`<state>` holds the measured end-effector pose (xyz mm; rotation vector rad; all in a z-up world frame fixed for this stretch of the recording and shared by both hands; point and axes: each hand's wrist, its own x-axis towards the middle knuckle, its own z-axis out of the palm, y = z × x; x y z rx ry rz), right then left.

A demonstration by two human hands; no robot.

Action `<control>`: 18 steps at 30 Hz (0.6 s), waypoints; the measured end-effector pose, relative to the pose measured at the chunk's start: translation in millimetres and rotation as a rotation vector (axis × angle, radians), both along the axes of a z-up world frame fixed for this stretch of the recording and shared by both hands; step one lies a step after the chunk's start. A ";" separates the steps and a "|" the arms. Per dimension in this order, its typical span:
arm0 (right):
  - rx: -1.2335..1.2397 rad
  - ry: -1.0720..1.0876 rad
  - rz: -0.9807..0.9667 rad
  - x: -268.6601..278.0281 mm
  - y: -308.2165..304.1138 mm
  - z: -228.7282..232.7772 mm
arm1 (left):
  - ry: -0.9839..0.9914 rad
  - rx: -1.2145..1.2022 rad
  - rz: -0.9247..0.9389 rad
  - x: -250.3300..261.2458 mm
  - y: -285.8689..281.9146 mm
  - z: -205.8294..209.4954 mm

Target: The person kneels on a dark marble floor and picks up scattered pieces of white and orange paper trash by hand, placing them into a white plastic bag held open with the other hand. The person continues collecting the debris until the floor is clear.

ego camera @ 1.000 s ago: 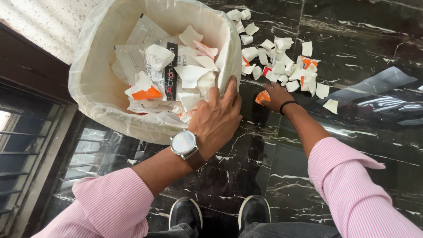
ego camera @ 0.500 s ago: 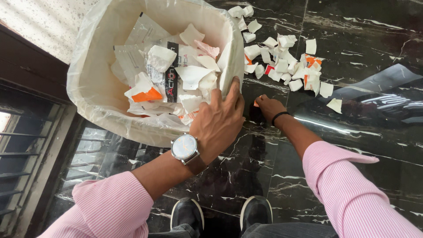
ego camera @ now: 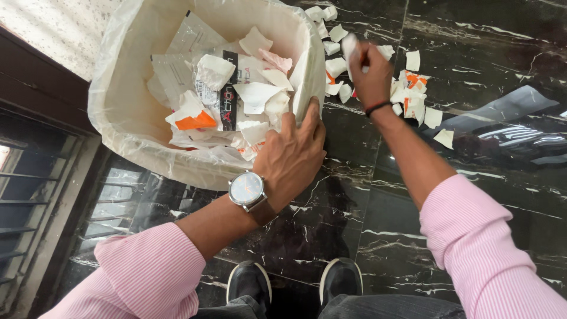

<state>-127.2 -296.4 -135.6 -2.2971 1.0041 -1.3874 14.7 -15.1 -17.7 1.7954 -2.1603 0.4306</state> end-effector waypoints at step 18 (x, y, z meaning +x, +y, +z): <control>0.129 -0.316 0.388 27.5 32.6 77.2 | 0.032 -0.011 -0.008 -0.8 -0.2 -2.4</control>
